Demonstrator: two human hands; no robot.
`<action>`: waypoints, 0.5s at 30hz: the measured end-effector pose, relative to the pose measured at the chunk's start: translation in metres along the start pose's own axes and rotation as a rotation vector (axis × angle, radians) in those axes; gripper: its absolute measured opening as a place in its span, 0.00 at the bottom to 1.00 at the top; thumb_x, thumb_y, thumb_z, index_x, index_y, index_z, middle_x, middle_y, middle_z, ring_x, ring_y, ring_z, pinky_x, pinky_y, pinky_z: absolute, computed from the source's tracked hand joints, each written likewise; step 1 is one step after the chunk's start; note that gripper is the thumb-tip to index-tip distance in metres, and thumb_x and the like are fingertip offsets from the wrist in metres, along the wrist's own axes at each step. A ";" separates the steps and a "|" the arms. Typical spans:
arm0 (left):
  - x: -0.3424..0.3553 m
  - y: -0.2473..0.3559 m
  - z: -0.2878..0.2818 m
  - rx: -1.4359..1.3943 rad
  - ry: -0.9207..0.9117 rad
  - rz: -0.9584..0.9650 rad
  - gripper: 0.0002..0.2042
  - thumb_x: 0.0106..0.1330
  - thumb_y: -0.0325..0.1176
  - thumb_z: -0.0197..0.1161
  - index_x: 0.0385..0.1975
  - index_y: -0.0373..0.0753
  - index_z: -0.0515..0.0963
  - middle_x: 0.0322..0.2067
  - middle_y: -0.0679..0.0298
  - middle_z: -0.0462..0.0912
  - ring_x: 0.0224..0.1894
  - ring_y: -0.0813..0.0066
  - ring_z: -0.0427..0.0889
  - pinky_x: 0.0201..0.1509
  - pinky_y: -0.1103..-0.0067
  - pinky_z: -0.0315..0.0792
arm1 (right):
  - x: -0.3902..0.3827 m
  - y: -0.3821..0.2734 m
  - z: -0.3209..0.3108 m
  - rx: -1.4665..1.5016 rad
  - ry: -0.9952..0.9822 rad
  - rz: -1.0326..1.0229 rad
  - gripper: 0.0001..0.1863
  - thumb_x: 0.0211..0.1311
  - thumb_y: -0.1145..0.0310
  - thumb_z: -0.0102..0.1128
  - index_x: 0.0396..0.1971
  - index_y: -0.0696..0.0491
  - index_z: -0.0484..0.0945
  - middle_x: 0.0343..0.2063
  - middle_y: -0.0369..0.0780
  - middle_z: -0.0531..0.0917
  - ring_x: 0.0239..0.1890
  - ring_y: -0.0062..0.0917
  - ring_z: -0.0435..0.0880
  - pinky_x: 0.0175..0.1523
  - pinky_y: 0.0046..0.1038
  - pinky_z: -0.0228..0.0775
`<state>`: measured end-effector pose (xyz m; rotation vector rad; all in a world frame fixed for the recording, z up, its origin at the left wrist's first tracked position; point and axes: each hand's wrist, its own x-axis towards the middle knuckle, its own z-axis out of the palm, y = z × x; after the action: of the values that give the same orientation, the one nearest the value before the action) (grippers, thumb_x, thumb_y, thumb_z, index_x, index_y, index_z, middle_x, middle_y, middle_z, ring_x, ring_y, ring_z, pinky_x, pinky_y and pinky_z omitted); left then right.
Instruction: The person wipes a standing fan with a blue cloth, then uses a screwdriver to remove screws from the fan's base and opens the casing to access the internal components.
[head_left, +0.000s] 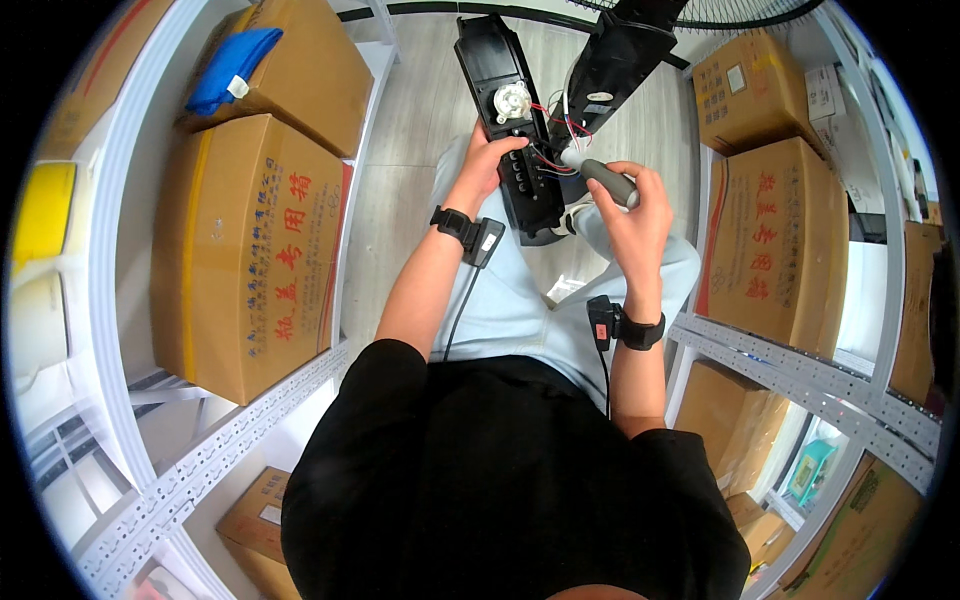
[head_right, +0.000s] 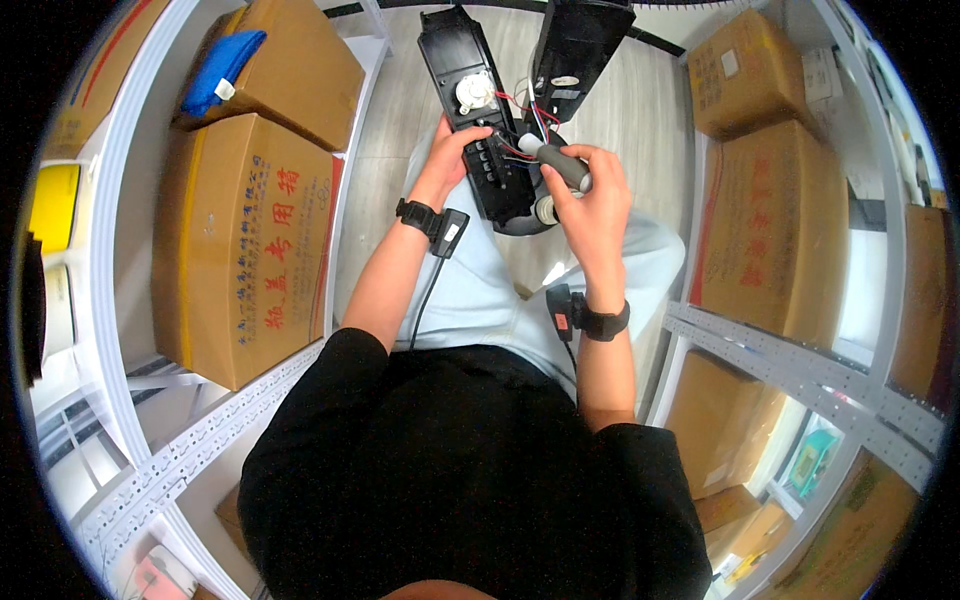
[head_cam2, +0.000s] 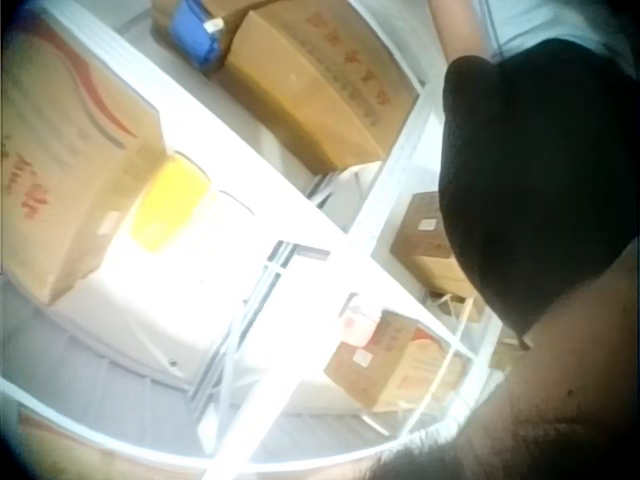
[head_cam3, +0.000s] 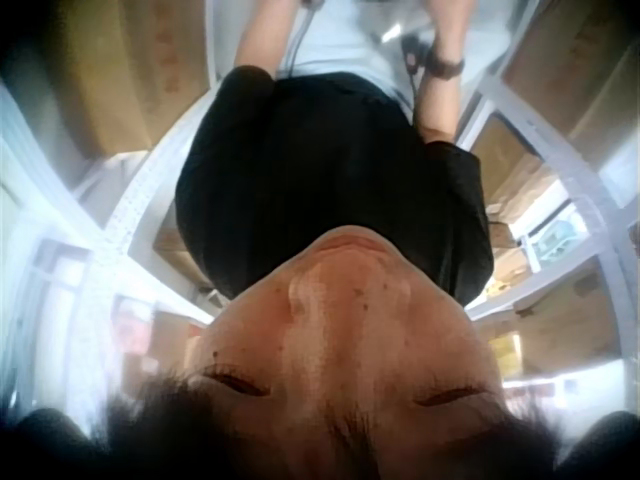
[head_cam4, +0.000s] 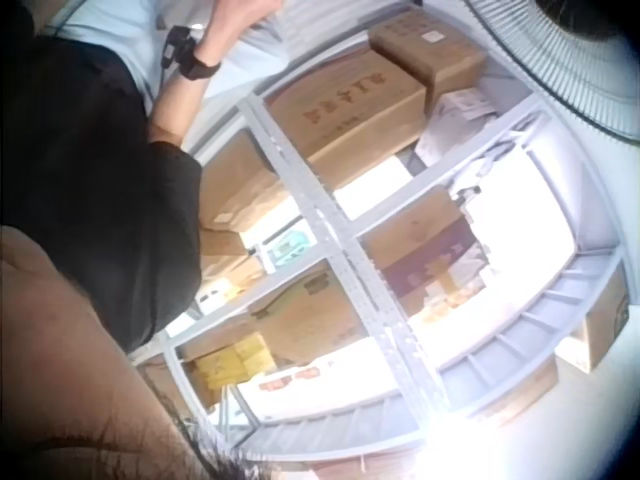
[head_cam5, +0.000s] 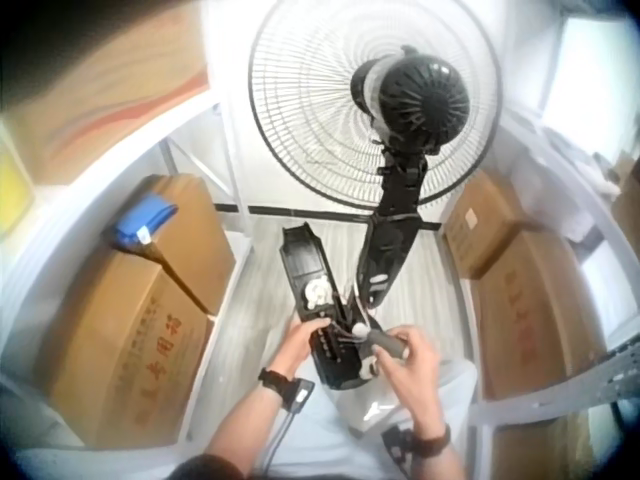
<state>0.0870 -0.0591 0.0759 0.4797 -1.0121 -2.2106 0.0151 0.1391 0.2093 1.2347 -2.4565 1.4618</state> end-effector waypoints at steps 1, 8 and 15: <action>0.000 0.001 0.001 -0.001 0.005 -0.009 0.27 0.51 0.16 0.62 0.53 0.36 0.64 0.42 0.58 0.78 0.42 0.66 0.81 0.45 0.71 0.78 | 0.000 0.000 0.000 -0.004 -0.003 -0.015 0.13 0.48 0.72 0.70 0.35 0.56 0.78 0.34 0.40 0.80 0.36 0.32 0.80 0.41 0.29 0.70; 0.002 -0.002 -0.004 0.018 -0.014 -0.007 0.27 0.52 0.16 0.61 0.53 0.35 0.63 0.43 0.57 0.77 0.42 0.66 0.81 0.45 0.70 0.79 | 0.003 0.000 0.000 0.004 -0.023 -0.072 0.13 0.47 0.74 0.69 0.35 0.56 0.78 0.36 0.41 0.80 0.38 0.33 0.80 0.42 0.29 0.71; 0.002 -0.002 -0.004 0.001 -0.060 0.024 0.25 0.53 0.17 0.60 0.53 0.34 0.63 0.43 0.57 0.78 0.42 0.66 0.81 0.44 0.69 0.79 | 0.011 -0.006 -0.007 0.010 -0.171 -0.171 0.14 0.48 0.78 0.66 0.36 0.54 0.76 0.41 0.40 0.78 0.40 0.35 0.80 0.42 0.30 0.74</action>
<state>0.0870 -0.0621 0.0713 0.4014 -1.0449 -2.2146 0.0090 0.1360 0.2216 1.5904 -2.3731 1.3798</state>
